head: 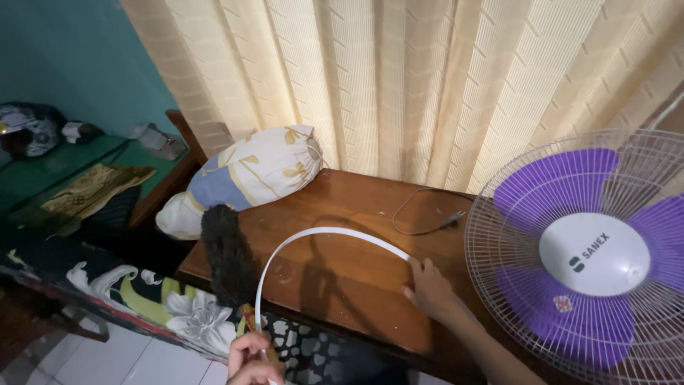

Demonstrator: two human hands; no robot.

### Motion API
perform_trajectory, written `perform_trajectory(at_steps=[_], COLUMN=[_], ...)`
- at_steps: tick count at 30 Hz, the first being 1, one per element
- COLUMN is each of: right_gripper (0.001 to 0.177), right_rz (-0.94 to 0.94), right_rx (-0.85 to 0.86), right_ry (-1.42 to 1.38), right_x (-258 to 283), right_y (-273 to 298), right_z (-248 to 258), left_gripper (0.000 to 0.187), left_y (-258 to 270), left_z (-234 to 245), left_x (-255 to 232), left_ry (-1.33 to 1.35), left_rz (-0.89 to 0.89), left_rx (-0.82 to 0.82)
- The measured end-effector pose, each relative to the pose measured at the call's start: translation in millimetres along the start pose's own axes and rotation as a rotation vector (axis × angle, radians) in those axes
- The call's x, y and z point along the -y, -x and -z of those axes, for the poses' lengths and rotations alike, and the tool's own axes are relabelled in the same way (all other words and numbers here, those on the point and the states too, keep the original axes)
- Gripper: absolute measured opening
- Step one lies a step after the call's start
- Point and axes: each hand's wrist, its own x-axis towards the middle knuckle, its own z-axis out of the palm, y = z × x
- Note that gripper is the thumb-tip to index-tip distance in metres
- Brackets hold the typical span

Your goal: The person reassembles an electric fan on a wooden table. They fit the purple fan blades onto the motor shaft, tighten the central hub cap by hand, then align and attach the front wire grille over the blades and secure it to the fan housing.

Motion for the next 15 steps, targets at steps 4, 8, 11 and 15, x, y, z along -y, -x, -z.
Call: perform_trajectory(at_steps=[4,8,11,15], right_gripper=[0.054,0.017,0.015,0.017], right_rz=[-0.191,-0.165,-0.019,-0.154], right_rx=[-0.038,-0.096,-0.308,-0.195], right_ry=[0.041,0.135,-0.051,-0.399], right_x=[-17.3,-28.3,-13.7,9.4], right_y=[-8.2,-4.3,11.6,27.7], right_z=[-9.3,-5.9,10.6,75.4], left_gripper=[0.010,0.012,0.015,0.021], left_y=[-19.0,-36.8,-58.0,-84.3], left_z=[-8.2,-11.3,-15.6,-38.0], left_x=[3.5,9.2,17.7,31.2], left_ry=[0.008,0.006,0.015,0.039], left_rz=[-0.046,-0.034,0.013,0.156], left_rx=[-0.046,-0.088,-0.154,-0.230])
